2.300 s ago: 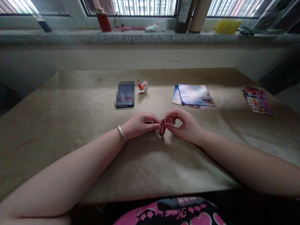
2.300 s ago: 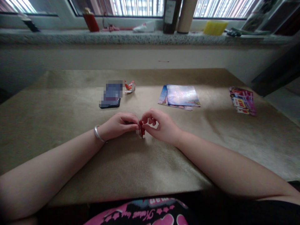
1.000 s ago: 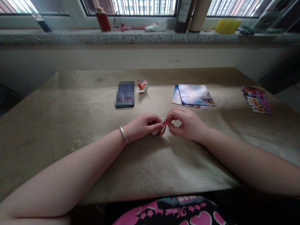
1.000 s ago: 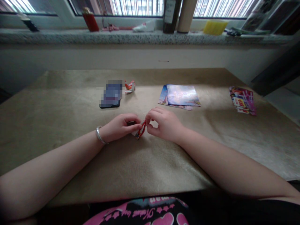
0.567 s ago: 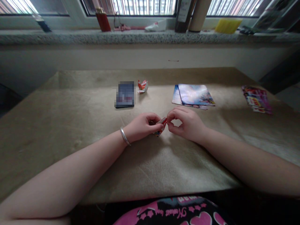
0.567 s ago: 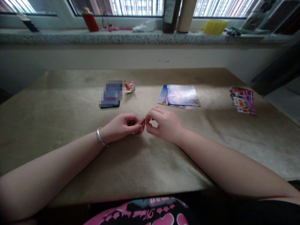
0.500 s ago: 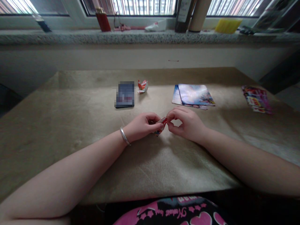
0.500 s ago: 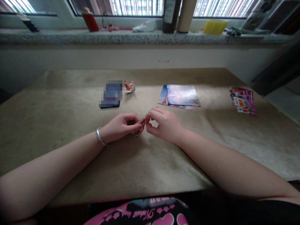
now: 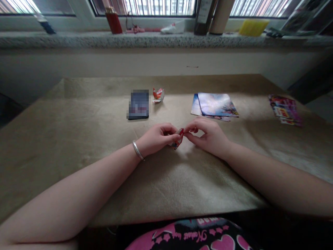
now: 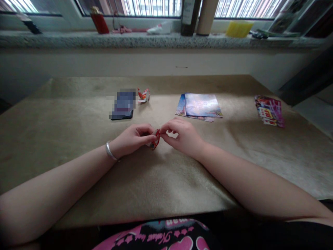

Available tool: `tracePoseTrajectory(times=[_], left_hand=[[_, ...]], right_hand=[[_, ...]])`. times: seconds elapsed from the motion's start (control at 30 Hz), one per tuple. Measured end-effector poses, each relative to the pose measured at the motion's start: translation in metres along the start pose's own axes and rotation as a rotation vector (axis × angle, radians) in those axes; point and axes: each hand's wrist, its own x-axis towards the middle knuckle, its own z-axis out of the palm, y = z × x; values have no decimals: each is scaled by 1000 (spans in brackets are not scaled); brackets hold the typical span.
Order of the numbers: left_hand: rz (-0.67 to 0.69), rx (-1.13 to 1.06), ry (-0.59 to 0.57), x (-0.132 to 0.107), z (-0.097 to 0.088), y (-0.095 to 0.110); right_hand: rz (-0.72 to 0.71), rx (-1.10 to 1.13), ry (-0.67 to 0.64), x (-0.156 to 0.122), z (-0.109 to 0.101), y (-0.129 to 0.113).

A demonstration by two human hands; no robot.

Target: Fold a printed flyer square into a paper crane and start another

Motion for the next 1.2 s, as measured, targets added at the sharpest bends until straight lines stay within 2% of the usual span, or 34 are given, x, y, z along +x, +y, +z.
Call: tracePoseTrajectory(times=[0.27,0.43,0.6,0.73,1.03,1.2], left_hand=[[0,44,19,-1,1,3],[49,21,-30,-2,3,6],[51,24,22,-2,5,8],[43,11,62,-3,8,8],[136,36,143,-2,8,4],[87,5,142,-1,9,3]], right_hand=[[-37,-111,3,0,2,1],[-70,-99,9,0,3,1],[-101,-114,33,1,3,1],[-78,-111,43,1,4,1],[-15,-19,38,1,3,-2],[39,5,39,1,6,-1]])
